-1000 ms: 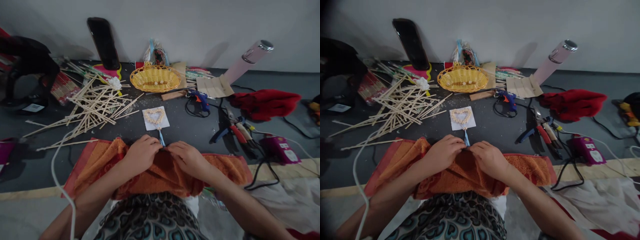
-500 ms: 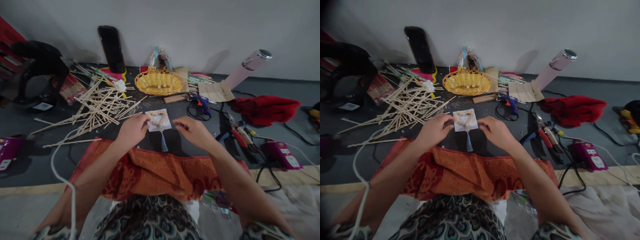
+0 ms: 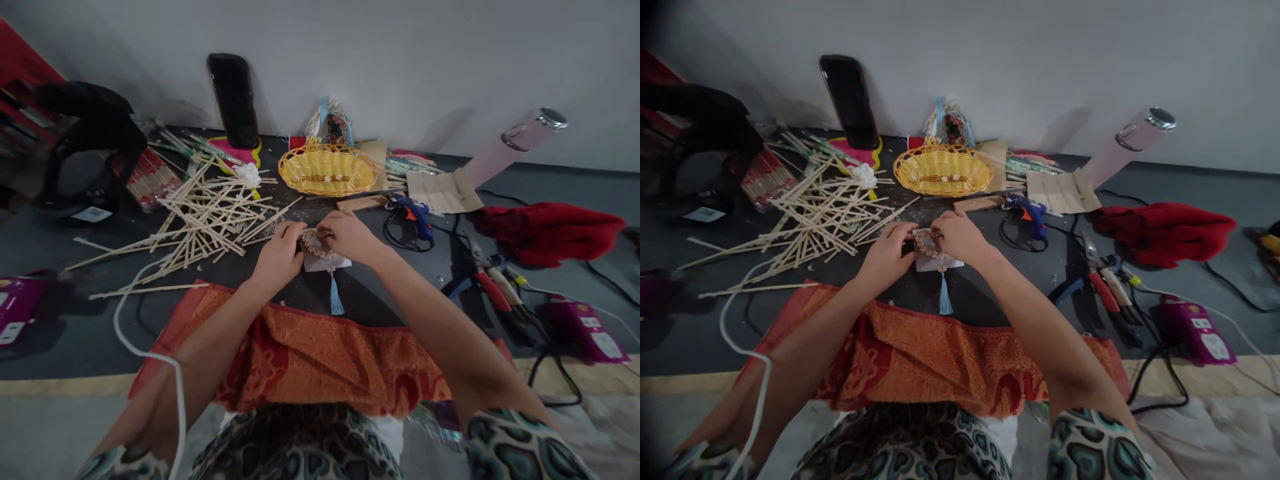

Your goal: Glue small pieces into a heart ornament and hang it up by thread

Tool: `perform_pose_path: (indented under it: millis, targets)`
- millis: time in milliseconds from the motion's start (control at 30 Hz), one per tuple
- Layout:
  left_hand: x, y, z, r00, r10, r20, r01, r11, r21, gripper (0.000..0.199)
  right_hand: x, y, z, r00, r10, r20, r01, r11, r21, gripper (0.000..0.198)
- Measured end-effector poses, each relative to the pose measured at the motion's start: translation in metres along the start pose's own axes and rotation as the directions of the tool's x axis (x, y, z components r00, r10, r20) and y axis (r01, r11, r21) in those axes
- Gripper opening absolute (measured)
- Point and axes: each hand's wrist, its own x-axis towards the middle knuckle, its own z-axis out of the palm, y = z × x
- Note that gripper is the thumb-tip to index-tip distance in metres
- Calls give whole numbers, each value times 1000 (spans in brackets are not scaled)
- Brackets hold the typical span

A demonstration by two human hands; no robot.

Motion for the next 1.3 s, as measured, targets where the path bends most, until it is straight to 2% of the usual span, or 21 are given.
perform_pose_path:
  millis: [167, 300, 400, 467, 533, 633, 733, 800, 867, 967, 1067, 1167, 1300]
  targets:
    - [-1, 3, -1, 1000, 0, 29, -1, 999, 34, 54, 4, 2, -3, 999, -31, 21, 32, 998, -59, 22]
    - [-1, 3, -3, 999, 7, 43, -8, 1000, 23, 54, 1, 7, 0, 999, -49, 14, 49, 998, -29, 19]
    - [0, 0, -2, 1000, -4, 9, 4, 998, -59, 49, -7, 10, -1, 999, -31, -30, 32, 998, 47, 16]
    - [1, -2, 0, 998, -55, -37, 46, 977, -206, 41, -13, 9, -4, 997, -3, -75, 12, 993, 114, 14]
    - [2, -1, 2, 989, -138, -53, 100, 888, -449, 36, -19, 6, -11, 992, 35, -119, -12, 983, 185, 13]
    - [3, 5, 5, 972, -228, 56, 187, 608, -772, 48, -29, -6, -21, 985, 73, -157, -30, 964, 263, 12]
    - [1, 14, 6, 951, -229, 208, 283, 375, -883, 57, -38, -21, -28, 975, 81, -205, -22, 961, 275, 11]
    - [-1, 17, 6, 943, -220, 249, 307, 289, -907, 58, -45, -26, -31, 966, 78, -248, -6, 961, 277, 13]
    - [-2, 17, 5, 942, -221, 251, 305, 256, -917, 59, -53, -27, -32, 954, 99, -284, -1, 945, 327, 21]
    - [-2, 15, 5, 945, -219, 244, 297, 258, -919, 63, -65, -20, -29, 936, 211, -281, -37, 855, 517, 34]
    - [-2, 15, 5, 946, -195, 258, 302, 251, -920, 66, -74, -13, -21, 927, 314, -204, -72, 684, 726, 36]
    - [-2, 16, 6, 944, -157, 291, 322, 239, -916, 67, -77, -12, -14, 940, 324, -109, -84, 528, 845, 39]
    - [-4, 17, 6, 939, -142, 313, 341, 269, -901, 66, -77, -14, -9, 938, 346, -37, -113, 404, 908, 37]
